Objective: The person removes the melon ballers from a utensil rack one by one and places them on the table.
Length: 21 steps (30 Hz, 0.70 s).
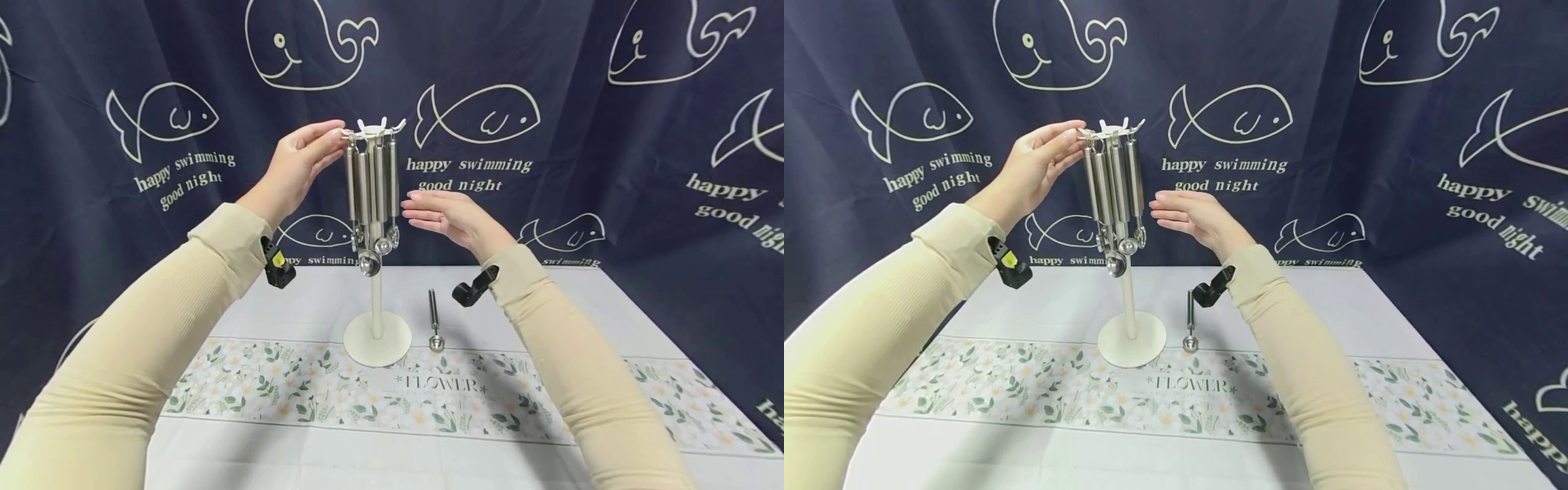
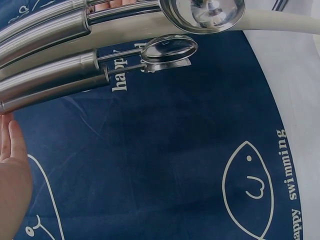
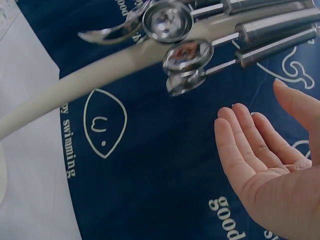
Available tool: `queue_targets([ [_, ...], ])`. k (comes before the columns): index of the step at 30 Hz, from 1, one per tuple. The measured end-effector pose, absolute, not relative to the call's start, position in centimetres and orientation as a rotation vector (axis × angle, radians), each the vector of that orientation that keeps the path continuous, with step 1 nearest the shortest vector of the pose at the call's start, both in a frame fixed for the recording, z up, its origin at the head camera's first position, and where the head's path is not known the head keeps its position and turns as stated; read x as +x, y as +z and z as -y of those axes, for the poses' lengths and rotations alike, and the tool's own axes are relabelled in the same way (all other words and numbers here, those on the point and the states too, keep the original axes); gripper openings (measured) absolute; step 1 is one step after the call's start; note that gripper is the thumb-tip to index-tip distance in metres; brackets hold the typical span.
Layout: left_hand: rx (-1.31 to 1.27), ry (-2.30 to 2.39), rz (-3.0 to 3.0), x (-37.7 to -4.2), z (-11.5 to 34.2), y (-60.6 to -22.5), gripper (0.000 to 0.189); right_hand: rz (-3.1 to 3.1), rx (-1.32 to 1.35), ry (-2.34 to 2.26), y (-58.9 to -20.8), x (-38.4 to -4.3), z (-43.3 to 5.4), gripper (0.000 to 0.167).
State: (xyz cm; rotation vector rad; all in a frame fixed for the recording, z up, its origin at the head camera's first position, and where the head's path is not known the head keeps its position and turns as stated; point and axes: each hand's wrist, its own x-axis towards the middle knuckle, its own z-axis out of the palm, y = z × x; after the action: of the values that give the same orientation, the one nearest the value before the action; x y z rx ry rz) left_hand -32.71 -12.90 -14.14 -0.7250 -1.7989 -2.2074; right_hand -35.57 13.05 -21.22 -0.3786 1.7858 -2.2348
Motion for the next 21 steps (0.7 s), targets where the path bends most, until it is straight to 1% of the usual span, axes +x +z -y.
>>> queue_targets([
  [10, -0.703, -2.203, 1.819, -32.7, 12.9, -14.5, 0.038, -1.777, -0.484, -2.267, -20.5, -35.1, -11.2, 0.045],
  [18, -0.718, -2.206, 1.792, -32.7, 12.9, -14.4, 0.041, -1.898, -0.626, -2.23, -19.8, -35.0, -10.5, 0.043],
  [21, -0.728, -2.21, 1.786, -32.7, 12.9, -14.3, 0.04, -1.927, -0.633, -2.217, -19.6, -34.9, -10.4, 0.042],
])
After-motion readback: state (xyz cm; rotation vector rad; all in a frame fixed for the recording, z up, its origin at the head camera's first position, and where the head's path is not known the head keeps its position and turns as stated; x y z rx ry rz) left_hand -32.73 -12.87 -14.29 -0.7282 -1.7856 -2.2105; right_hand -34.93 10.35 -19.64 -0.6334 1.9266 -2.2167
